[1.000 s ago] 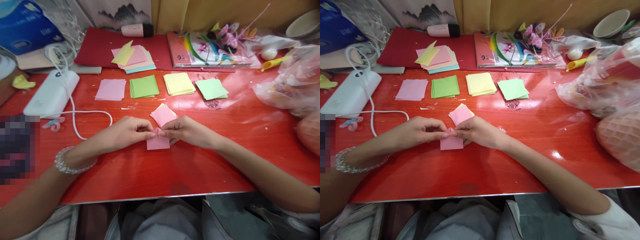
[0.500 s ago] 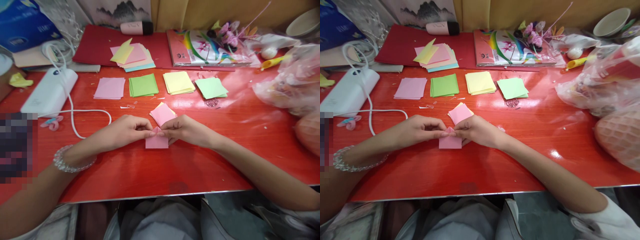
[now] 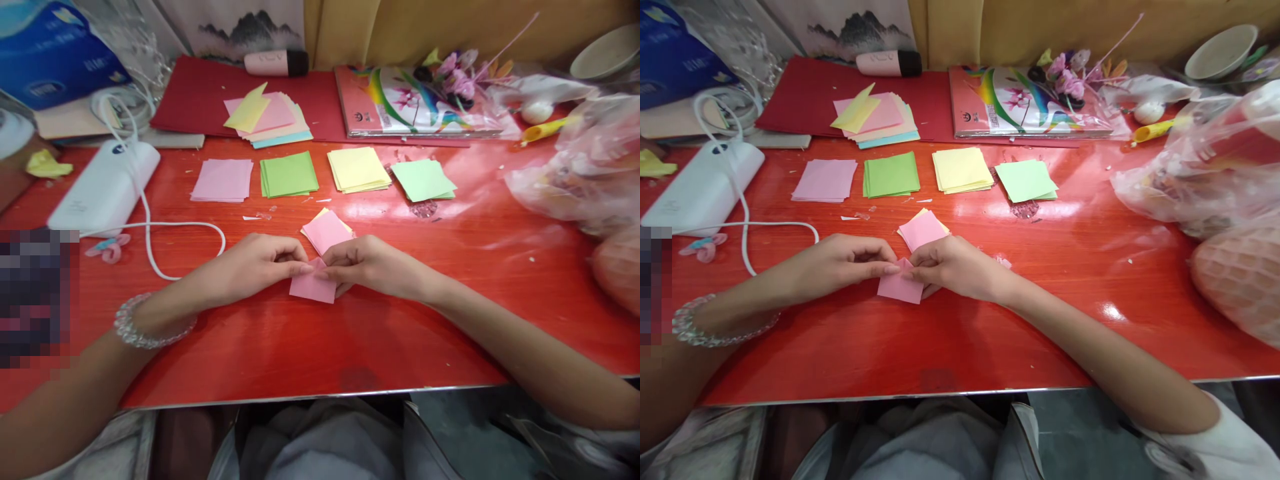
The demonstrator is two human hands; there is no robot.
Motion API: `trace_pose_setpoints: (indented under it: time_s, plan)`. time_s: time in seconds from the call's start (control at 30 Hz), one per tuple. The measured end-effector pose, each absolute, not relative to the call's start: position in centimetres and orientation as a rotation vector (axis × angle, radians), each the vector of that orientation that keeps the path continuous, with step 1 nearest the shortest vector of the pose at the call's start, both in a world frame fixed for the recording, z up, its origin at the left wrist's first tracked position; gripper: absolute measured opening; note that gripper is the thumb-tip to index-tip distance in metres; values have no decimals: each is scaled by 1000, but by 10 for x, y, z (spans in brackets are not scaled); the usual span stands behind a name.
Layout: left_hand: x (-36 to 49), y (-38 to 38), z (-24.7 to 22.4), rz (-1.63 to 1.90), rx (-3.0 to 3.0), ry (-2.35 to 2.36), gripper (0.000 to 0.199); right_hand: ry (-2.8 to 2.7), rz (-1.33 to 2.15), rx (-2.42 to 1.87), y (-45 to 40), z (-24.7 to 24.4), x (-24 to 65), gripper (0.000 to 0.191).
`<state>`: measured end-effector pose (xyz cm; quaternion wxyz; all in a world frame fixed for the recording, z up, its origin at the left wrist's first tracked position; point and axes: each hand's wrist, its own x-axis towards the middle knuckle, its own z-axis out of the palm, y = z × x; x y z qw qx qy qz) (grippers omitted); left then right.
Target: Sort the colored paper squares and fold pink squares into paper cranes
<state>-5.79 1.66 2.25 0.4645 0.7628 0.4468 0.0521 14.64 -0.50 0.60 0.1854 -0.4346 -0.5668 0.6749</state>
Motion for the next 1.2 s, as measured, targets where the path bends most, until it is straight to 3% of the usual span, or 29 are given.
trace_pose_setpoints:
  time_s: [0.33, 0.63, 0.83, 1.2]
  plan:
    - [-44, -2, 16, 438, 2085, 1104, 20, -1710, 1818, -1228, -8, 7, 145, 12]
    - [-48, 5, 17, 549, 1739, 1168, 19, -1550, 1951, -1186, -8, 11, 145, 28]
    - [-47, 7, 19, 698, 1530, 1223, 17, -1240, 1829, -1092, -10, 4, 140, 22]
    - [-46, 6, 25, 386, 1461, 1135, 24, -1411, 1509, -1130, -16, -1, 139, 20]
